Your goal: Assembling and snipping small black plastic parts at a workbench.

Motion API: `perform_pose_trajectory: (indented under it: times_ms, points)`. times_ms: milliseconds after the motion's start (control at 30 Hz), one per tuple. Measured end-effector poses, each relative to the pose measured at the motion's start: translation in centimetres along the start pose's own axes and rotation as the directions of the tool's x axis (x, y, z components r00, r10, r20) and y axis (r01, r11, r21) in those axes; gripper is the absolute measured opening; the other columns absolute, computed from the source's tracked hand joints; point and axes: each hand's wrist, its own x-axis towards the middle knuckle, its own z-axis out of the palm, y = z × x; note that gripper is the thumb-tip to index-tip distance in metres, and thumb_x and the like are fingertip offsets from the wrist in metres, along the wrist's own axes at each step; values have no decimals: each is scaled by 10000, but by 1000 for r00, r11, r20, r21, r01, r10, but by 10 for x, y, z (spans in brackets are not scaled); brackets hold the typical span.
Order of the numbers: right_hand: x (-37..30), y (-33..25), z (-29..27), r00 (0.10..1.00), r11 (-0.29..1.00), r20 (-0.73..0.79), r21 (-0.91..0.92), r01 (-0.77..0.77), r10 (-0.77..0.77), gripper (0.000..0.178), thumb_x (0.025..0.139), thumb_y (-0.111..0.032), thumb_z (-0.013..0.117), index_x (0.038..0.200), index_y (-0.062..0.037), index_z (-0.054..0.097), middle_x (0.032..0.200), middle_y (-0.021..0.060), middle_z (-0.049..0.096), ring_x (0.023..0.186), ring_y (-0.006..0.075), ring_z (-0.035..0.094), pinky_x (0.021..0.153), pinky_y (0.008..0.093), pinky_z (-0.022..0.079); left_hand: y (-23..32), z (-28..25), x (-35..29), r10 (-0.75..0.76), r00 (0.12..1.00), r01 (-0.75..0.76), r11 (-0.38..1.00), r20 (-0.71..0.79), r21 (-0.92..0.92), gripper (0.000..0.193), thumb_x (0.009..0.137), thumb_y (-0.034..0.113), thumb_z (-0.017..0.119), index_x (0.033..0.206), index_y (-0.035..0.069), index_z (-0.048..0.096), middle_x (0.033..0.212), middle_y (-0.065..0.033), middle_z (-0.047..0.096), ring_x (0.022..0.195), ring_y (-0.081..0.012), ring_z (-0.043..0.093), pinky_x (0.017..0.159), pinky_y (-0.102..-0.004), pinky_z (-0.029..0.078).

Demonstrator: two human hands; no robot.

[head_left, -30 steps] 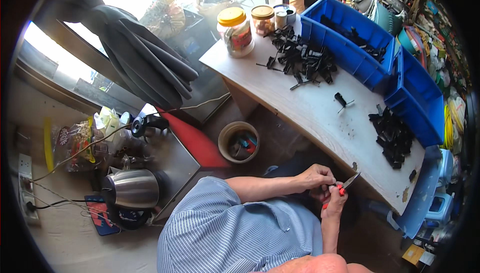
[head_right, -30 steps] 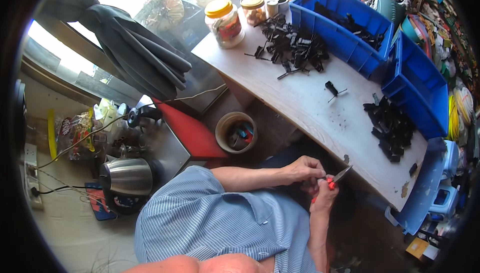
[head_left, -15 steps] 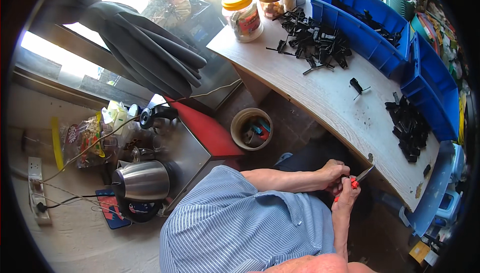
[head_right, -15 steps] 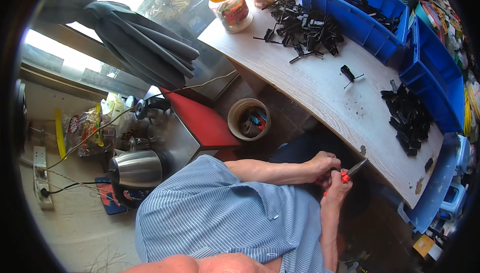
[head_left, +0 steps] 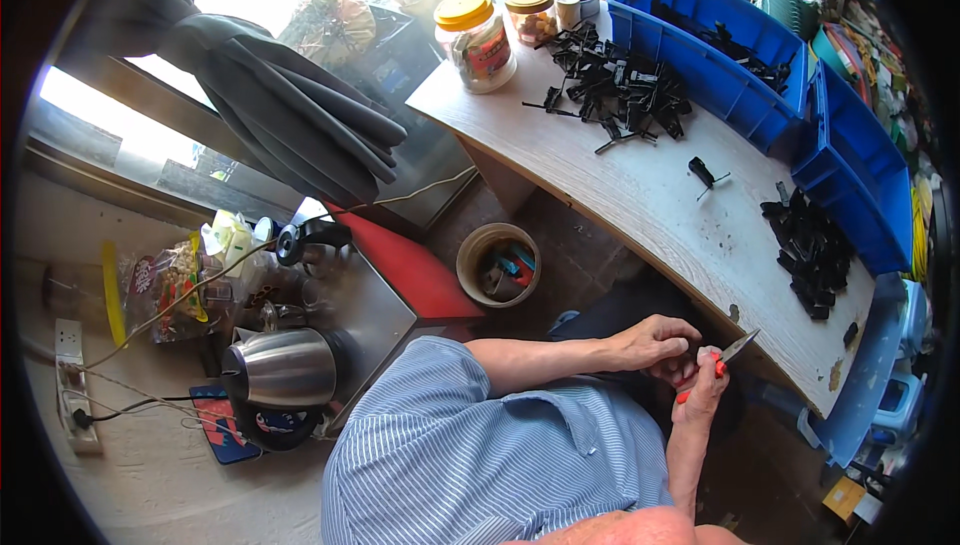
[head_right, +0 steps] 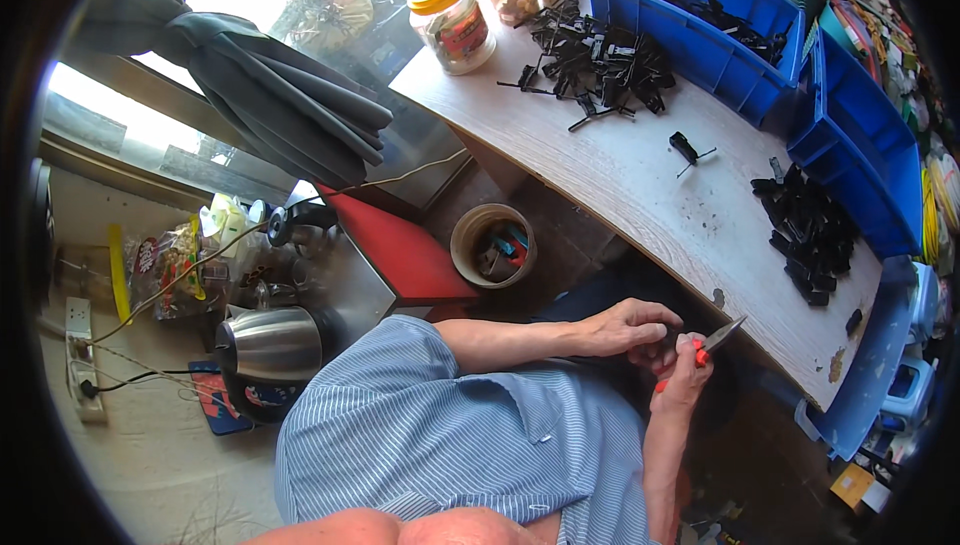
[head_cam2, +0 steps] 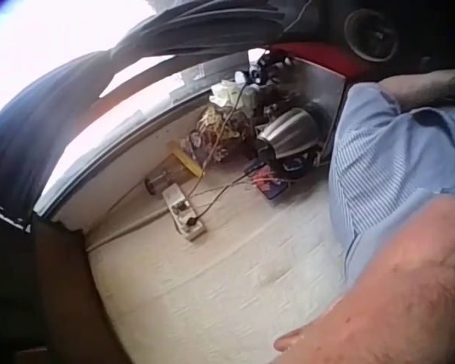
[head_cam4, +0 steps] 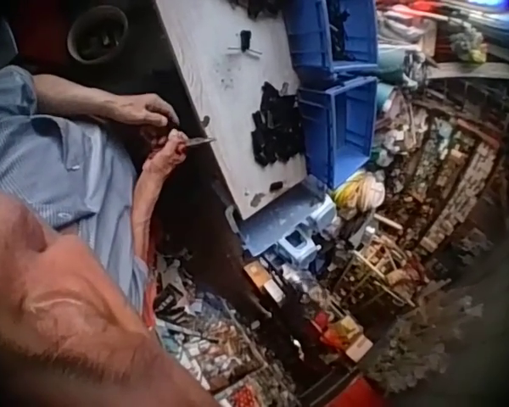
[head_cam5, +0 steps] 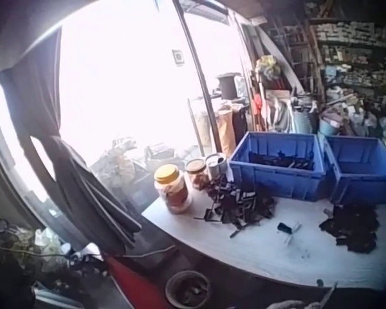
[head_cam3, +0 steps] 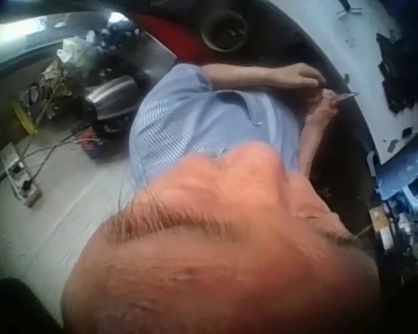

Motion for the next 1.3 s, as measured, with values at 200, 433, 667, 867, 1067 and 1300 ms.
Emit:
perform_pose_trajectory:
  times_ms: [200, 433, 667, 867, 1067, 1300]
  points:
    - [0, -2, 2, 998, 999, 63, 43, -9, 7, 122, 920, -218, 611, 943, -126, 535, 659, -16, 469, 565, 95, 498, 504, 235, 417, 7, -16, -12, 96, 982, -99, 995, 161, 9, 464, 962, 117, 602, 1386, -38, 494, 1002, -110, 662, 904, -161, 652, 773, -317, 566]
    - [-1, 0, 7, 998, 999, 48, 36, -39, 38, 145, 904, -249, 637, 928, -131, 556, 720, -19, 515, 595, 85, 508, 528, 230, 408, 11, -18, -18, 306, 929, -362, 869, 209, 336, 505, 891, 76, 698, 1356, -33, 532, 1087, -167, 635, 952, -219, 676, 799, -330, 579]
    - [0, 10, 3, 999, 997, 7, 64, 41, -41, 124, 924, -238, 641, 893, -134, 580, 727, -43, 506, 620, 67, 498, 546, 223, 394, 15, -14, -18, 390, 879, -476, 755, 275, 451, 510, 858, 49, 729, 1324, -20, 535, 1065, -178, 628, 941, -274, 695, 790, -367, 590]
    - [1, 4, 19, 1000, 1000, 12, 11, 7, -7, 108, 929, -201, 637, 876, -110, 612, 718, -50, 525, 615, 49, 483, 543, 223, 384, 16, -19, -18, 454, 863, -479, 599, 221, 641, 462, 825, 73, 773, 1237, -6, 579, 1045, -185, 658, 916, -300, 698, 772, -365, 586]
    - [-1, -4, 21, 995, 1000, -94, -20, -18, 16, 120, 892, -217, 672, 869, -111, 621, 711, -49, 528, 608, 46, 480, 527, 223, 420, 7, -2, -8, 543, 815, -506, 491, 205, 710, 385, 791, 42, 773, 1118, 1, 574, 933, -159, 670, 791, -309, 697, 665, -360, 564]
    - [-8, -22, 21, 994, 998, -89, -9, -69, 68, 194, 892, -325, 635, 871, -138, 590, 733, -41, 504, 645, 79, 520, 556, 245, 430, 1, 11, -2, 572, 820, -417, 605, -7, 678, 251, 863, 28, 706, 1079, -25, 588, 744, -131, 653, 632, -211, 686, 542, -307, 534]
